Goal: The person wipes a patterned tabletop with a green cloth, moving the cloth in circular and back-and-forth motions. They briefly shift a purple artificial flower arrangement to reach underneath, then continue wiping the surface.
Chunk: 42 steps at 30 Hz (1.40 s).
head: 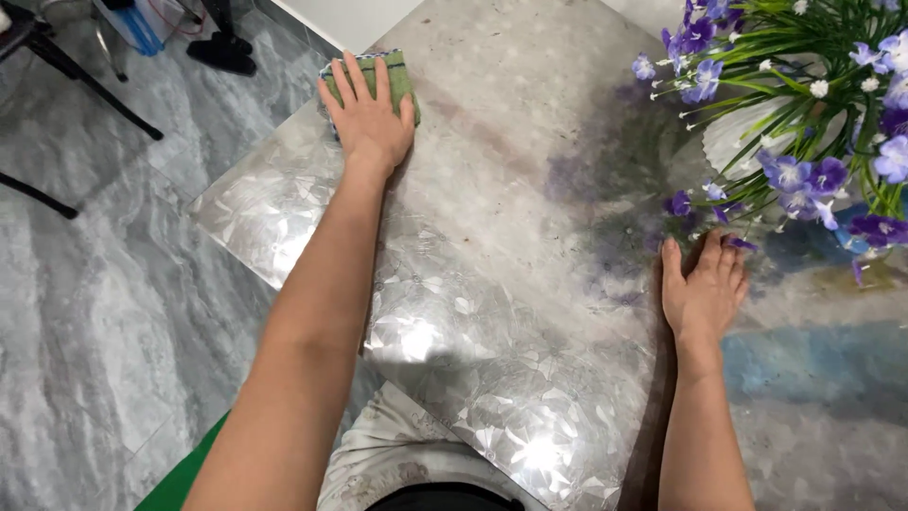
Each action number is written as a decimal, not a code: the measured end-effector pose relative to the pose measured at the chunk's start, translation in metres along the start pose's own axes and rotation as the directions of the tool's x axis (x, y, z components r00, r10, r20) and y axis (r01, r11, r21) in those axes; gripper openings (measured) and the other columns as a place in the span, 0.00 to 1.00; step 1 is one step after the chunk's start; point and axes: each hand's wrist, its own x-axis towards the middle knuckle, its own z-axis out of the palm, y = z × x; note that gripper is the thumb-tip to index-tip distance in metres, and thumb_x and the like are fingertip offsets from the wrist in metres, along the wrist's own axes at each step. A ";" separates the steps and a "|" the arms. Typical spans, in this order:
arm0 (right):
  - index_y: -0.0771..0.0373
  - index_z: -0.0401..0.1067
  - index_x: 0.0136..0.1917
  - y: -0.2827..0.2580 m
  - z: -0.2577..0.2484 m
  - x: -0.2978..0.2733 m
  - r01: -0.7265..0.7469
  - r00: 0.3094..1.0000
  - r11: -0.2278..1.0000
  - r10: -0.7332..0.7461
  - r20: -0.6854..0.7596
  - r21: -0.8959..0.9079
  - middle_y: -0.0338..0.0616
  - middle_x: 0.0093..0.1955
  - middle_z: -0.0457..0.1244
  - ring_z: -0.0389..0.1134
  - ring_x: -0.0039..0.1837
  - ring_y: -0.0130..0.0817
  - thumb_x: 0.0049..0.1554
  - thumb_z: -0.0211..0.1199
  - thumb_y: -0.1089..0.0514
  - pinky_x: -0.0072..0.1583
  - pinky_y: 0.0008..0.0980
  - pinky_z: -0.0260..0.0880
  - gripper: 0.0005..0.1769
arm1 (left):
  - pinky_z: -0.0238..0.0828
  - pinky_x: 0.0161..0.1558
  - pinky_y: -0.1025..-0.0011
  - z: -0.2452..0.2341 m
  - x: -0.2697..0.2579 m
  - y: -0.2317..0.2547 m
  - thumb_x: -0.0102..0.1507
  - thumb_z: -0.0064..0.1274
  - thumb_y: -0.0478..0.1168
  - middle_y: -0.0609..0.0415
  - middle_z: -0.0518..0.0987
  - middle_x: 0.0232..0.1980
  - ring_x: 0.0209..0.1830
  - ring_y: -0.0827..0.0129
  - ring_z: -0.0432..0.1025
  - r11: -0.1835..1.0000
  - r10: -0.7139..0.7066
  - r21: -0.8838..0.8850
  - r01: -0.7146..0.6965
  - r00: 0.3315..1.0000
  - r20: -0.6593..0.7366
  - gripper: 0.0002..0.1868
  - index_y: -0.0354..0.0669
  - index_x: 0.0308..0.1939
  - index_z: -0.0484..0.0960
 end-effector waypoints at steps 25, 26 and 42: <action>0.75 0.56 0.81 0.013 0.003 0.002 0.079 0.997 0.997 -0.079 -0.012 0.022 0.69 0.79 0.53 0.45 0.81 0.62 0.69 0.43 0.29 0.76 0.55 0.36 0.49 | 0.25 0.76 0.37 -0.062 -0.206 0.068 0.70 0.29 0.63 0.27 0.45 0.82 0.84 0.39 0.37 0.926 0.369 -0.092 -0.367 0.930 0.004 0.41 0.41 0.81 0.54; 0.75 0.56 0.81 0.009 -0.001 -0.001 0.081 0.997 0.997 -0.081 -0.010 0.018 0.69 0.79 0.53 0.45 0.81 0.62 0.69 0.43 0.29 0.76 0.55 0.36 0.49 | 0.25 0.76 0.37 -0.057 -0.191 0.066 0.70 0.29 0.63 0.27 0.45 0.82 0.84 0.39 0.37 0.926 0.366 -0.096 -0.364 0.931 0.005 0.41 0.41 0.81 0.54; 0.75 0.59 0.80 -0.006 -0.005 -0.003 0.085 0.996 0.996 -0.086 -0.031 -0.025 0.69 0.79 0.54 0.49 0.78 0.66 0.69 0.48 0.34 0.74 0.56 0.40 0.45 | 0.20 0.75 0.42 0.035 0.045 0.043 0.71 0.24 0.67 0.35 0.47 0.84 0.83 0.44 0.35 0.981 0.189 -0.051 -0.190 0.982 -0.020 0.41 0.49 0.82 0.55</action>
